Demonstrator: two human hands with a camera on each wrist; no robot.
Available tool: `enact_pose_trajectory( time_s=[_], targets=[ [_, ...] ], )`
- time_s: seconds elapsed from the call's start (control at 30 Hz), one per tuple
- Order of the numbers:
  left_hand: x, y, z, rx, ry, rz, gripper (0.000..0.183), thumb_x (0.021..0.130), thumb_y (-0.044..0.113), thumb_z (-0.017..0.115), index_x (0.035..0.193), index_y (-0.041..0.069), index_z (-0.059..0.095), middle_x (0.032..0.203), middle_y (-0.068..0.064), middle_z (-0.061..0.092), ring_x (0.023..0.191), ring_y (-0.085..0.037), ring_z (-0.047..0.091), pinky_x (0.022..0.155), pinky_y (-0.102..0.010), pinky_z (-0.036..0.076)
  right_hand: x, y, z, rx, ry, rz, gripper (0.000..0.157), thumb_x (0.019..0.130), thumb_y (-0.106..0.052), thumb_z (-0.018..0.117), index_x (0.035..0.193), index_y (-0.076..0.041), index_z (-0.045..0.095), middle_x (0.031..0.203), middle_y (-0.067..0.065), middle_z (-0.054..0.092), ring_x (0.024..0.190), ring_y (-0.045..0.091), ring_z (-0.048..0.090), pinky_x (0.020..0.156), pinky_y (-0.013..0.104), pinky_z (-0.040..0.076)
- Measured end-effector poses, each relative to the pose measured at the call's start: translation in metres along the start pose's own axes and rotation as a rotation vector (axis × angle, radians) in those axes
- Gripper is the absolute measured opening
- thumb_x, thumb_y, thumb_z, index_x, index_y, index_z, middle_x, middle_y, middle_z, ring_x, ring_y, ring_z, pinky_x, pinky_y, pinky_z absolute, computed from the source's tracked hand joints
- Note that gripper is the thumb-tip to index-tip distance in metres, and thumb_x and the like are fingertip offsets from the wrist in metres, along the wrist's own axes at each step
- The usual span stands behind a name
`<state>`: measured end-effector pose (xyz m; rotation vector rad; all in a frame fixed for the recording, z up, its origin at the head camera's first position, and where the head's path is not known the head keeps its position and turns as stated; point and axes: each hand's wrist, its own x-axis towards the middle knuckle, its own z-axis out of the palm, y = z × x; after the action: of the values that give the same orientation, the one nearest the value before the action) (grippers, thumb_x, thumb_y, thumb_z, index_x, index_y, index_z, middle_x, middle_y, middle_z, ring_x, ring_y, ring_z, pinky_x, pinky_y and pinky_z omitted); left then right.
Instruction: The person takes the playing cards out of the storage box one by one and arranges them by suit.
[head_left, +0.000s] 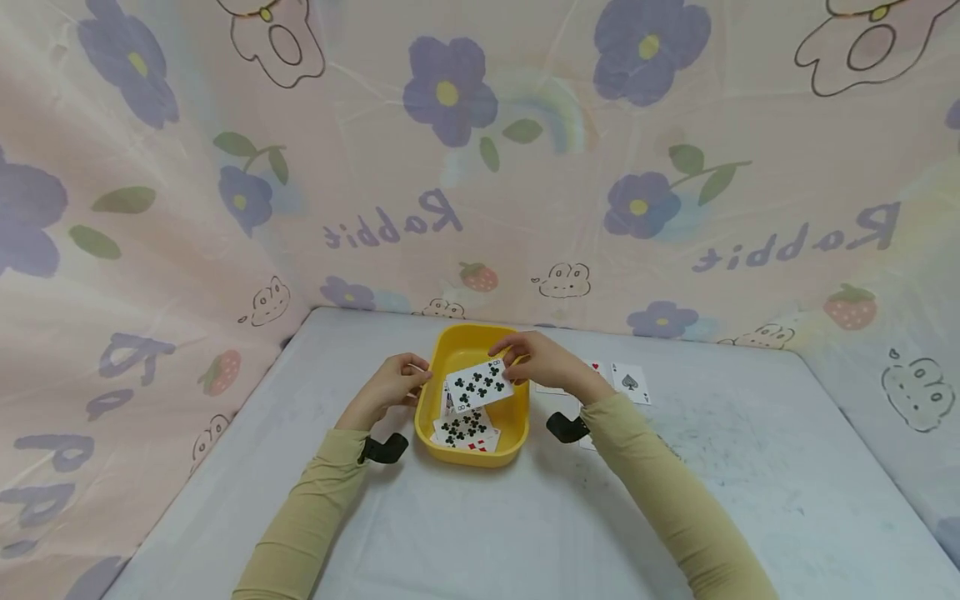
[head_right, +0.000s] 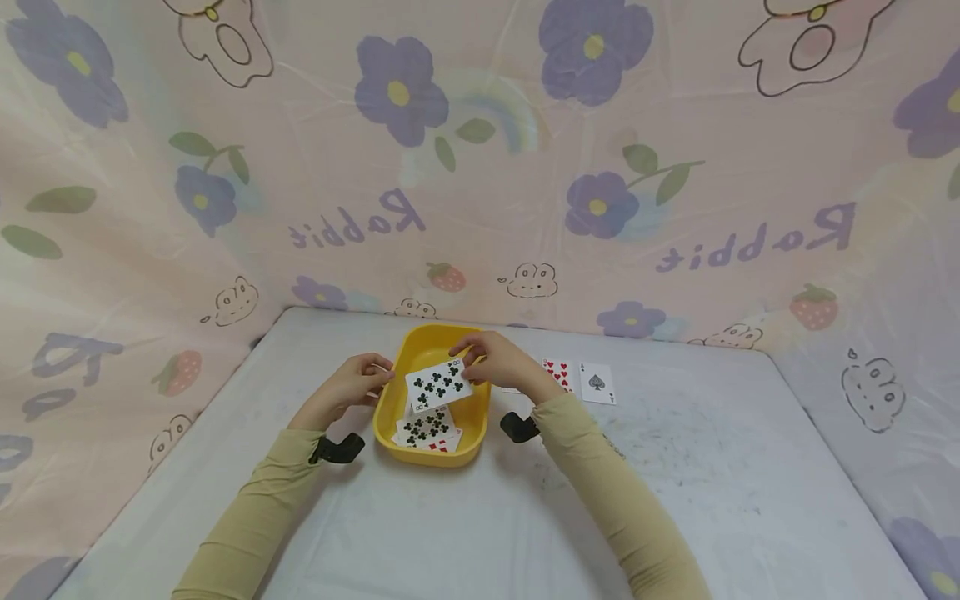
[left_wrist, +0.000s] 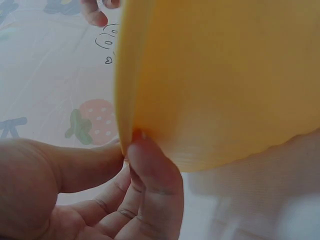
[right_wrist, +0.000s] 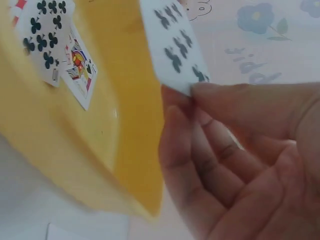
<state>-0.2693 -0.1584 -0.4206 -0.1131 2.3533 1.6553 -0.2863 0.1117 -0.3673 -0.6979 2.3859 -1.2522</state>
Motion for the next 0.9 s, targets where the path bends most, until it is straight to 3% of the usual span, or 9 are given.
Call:
enact_pose_trajectory(
  time_s=[0.2, 0.47, 0.67, 0.9],
  targets=[
    [0.002, -0.001, -0.001, 0.004, -0.001, 0.002, 0.021, 0.096, 0.014, 0.059, 0.113, 0.001, 0.054, 0.088, -0.011, 0.059, 0.07, -0.019, 0.059, 0.059, -0.029, 0.054, -0.019, 0.008, -0.003, 0.067, 0.058, -0.019, 0.026, 0.088, 0.0, 0.064, 0.114, -0.001, 0.064, 0.093, 0.013, 0.057, 0.076, 0.026, 0.065, 0.072, 0.042, 0.056],
    [0.002, -0.002, 0.0, -0.004, -0.01, 0.009, 0.021, 0.096, 0.012, 0.058, 0.113, 0.0, 0.054, 0.087, -0.011, 0.06, 0.07, -0.018, 0.06, 0.061, -0.031, 0.054, -0.047, 0.027, -0.019, 0.237, 0.205, 0.055, 0.021, 0.094, -0.009, 0.061, 0.113, 0.0, 0.058, 0.1, 0.017, 0.06, 0.083, 0.031, 0.066, 0.077, 0.043, 0.055],
    [0.003, -0.001, 0.001, 0.0, 0.003, 0.005, 0.021, 0.096, 0.013, 0.058, 0.113, 0.001, 0.054, 0.087, -0.011, 0.059, 0.07, -0.019, 0.059, 0.059, -0.029, 0.054, -0.076, 0.056, -0.038, 0.328, 0.308, 0.096, 0.032, 0.095, -0.015, 0.061, 0.117, 0.007, 0.053, 0.104, 0.017, 0.064, 0.093, 0.029, 0.065, 0.086, 0.043, 0.052],
    [0.001, 0.0, 0.0, 0.0, 0.003, -0.001, 0.021, 0.096, 0.013, 0.058, 0.113, 0.001, 0.054, 0.089, -0.013, 0.059, 0.071, -0.019, 0.059, 0.059, -0.029, 0.054, -0.105, 0.095, -0.056, 0.407, 0.356, 0.182, 0.041, 0.095, -0.021, 0.062, 0.12, 0.009, 0.049, 0.112, 0.019, 0.065, 0.102, 0.023, 0.064, 0.09, 0.036, 0.049]
  ],
)
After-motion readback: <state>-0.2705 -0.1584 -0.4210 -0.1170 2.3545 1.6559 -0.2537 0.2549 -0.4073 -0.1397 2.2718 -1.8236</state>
